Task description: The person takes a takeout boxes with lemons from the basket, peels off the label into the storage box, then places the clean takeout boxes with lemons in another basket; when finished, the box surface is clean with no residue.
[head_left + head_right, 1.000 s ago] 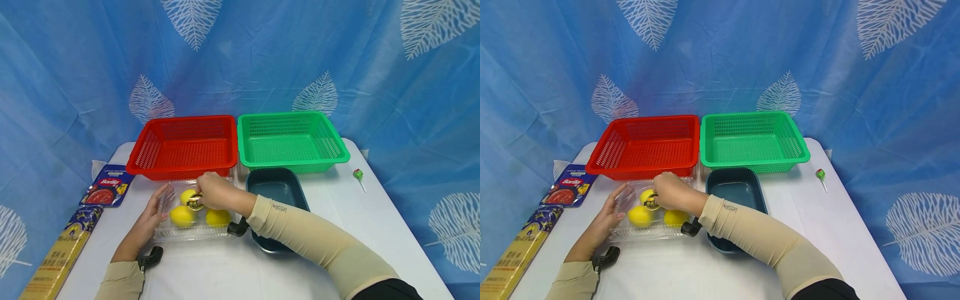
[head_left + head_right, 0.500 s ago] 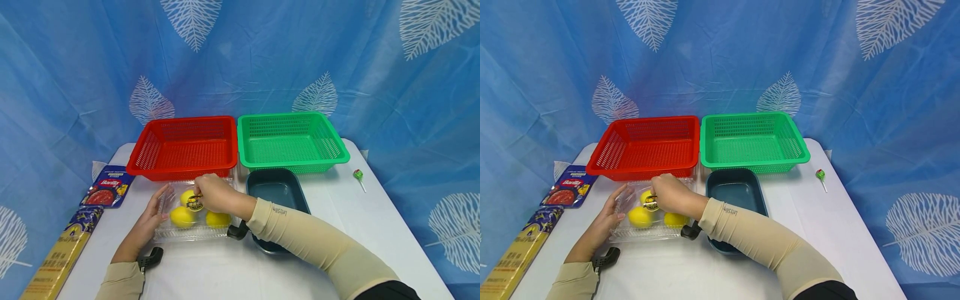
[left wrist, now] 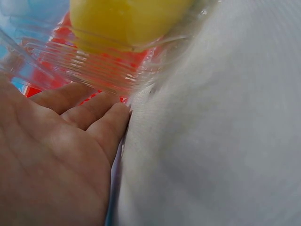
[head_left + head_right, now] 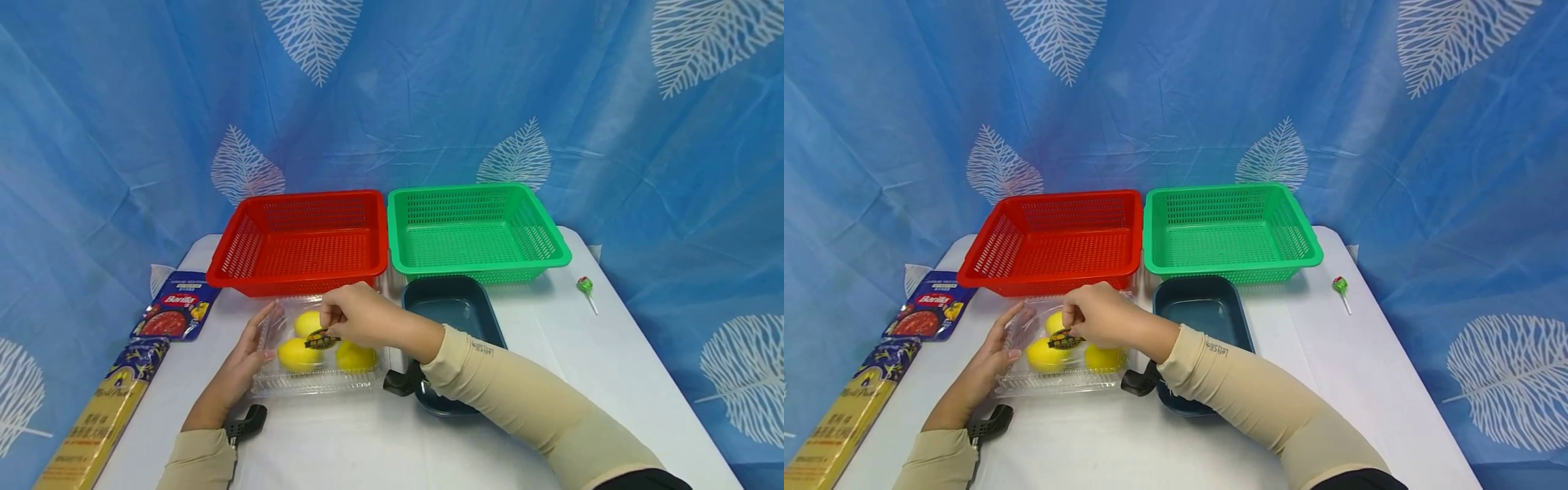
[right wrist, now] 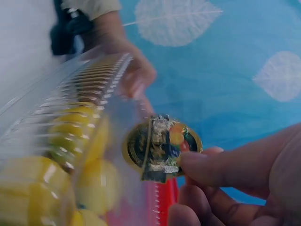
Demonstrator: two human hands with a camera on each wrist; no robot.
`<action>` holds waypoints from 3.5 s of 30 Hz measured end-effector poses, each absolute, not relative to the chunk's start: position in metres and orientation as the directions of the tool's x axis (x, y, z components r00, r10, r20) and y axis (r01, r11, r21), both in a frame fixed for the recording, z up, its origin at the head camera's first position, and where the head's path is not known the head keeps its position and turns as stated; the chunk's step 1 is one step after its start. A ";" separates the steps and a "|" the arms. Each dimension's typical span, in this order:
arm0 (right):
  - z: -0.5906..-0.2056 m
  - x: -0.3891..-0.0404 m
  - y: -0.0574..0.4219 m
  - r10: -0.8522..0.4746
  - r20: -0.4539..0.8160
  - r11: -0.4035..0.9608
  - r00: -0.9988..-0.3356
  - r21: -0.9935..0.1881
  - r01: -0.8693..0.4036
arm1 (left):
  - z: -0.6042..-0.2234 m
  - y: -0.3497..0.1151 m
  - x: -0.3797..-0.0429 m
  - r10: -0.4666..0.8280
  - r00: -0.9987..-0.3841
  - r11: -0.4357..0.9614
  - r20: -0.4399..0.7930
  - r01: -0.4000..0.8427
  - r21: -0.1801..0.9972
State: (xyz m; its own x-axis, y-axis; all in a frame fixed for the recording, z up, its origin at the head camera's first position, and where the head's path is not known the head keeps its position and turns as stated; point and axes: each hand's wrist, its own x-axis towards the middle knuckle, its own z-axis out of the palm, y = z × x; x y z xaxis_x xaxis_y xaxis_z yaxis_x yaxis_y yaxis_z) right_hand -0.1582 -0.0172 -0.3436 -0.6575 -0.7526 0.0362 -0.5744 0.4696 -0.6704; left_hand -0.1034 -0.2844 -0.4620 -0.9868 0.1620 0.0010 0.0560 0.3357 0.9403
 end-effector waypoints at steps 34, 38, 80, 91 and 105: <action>-0.387 -0.181 0.157 -0.691 -0.150 0.534 -0.707 -0.765 -0.360 | -0.458 -0.283 -0.101 0.156 -0.988 0.330 -0.018 0.035 0.943; -0.394 -0.178 0.156 -0.672 -0.139 0.586 -0.728 -0.700 -0.408 | -0.457 -0.282 -0.100 0.165 -0.986 0.327 -0.001 0.054 0.944; -0.418 -0.184 0.211 -0.157 -0.005 -0.090 -0.988 -0.996 0.020 | -0.460 -0.283 -0.102 0.140 -0.990 0.356 -0.029 0.024 0.934; -0.436 -0.205 0.240 -0.053 -0.230 -0.648 -0.972 -0.733 0.209 | -0.458 -0.282 -0.101 0.147 -0.989 0.352 -0.014 0.039 0.935; -0.451 -0.212 0.242 -0.037 -0.162 -0.926 -0.986 -0.364 0.095 | -0.459 -0.282 -0.101 0.149 -0.989 0.355 -0.014 0.040 0.934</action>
State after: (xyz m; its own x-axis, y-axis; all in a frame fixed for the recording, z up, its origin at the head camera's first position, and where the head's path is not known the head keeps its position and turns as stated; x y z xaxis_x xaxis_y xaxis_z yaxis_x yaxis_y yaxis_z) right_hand -0.2123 0.2421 -0.4512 -0.9861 -0.0374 -0.1617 0.0949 -0.9265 -0.3642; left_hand -0.1007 -0.2820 -0.4591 -0.9887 0.1493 -0.0139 0.0405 0.3548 0.9341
